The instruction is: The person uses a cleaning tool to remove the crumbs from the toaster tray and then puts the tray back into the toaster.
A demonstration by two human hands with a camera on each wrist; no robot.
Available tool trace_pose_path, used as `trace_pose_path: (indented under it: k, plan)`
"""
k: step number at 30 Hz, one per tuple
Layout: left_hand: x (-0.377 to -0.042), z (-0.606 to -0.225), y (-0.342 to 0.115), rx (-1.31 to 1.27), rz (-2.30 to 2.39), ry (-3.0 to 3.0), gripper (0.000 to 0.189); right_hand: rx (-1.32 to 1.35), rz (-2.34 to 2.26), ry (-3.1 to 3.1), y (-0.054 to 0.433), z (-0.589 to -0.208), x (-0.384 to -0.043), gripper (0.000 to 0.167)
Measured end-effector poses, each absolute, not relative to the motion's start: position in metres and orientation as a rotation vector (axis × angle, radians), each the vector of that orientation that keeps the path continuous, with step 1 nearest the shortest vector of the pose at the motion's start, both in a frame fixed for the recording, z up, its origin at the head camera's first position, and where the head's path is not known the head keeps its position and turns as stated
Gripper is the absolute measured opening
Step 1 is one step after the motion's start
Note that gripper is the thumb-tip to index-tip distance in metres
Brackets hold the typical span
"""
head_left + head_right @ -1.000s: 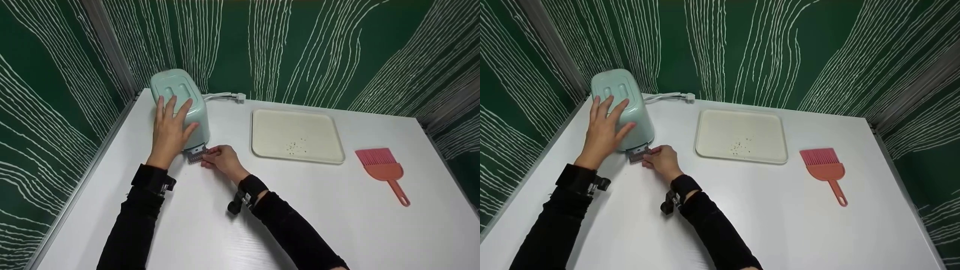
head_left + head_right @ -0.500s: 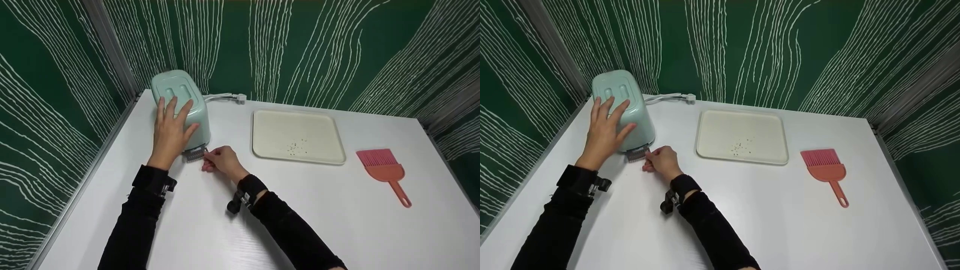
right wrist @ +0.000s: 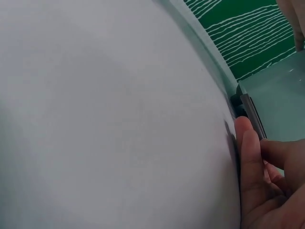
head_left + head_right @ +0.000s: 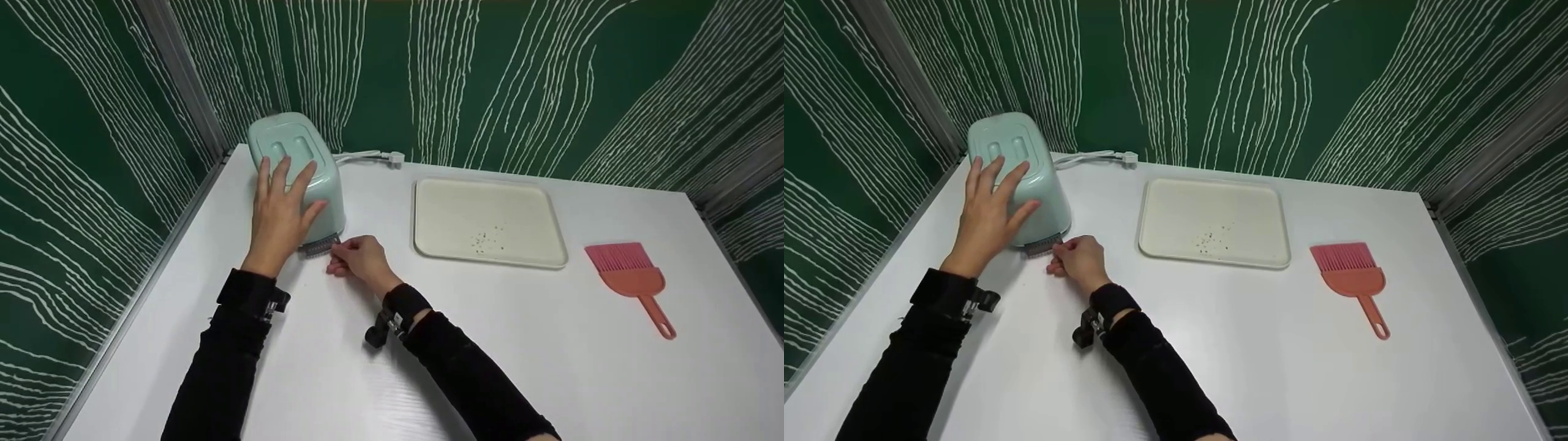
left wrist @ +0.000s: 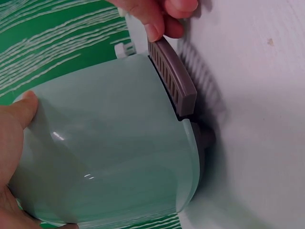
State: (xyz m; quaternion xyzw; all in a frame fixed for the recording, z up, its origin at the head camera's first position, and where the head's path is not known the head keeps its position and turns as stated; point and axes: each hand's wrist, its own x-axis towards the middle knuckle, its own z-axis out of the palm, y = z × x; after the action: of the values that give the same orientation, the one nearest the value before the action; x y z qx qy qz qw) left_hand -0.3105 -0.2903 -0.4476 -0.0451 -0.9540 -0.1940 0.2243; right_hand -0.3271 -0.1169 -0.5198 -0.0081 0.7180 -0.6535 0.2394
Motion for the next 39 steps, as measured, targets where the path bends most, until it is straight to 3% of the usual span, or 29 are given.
trace_pose_path:
  k: [39]
  plan:
    - [-0.309,-0.450,-0.293,-0.155,-0.521,-2.619,0.065,-0.063,-1.686,2.309,-0.137,-0.526,-0.328,0.018]
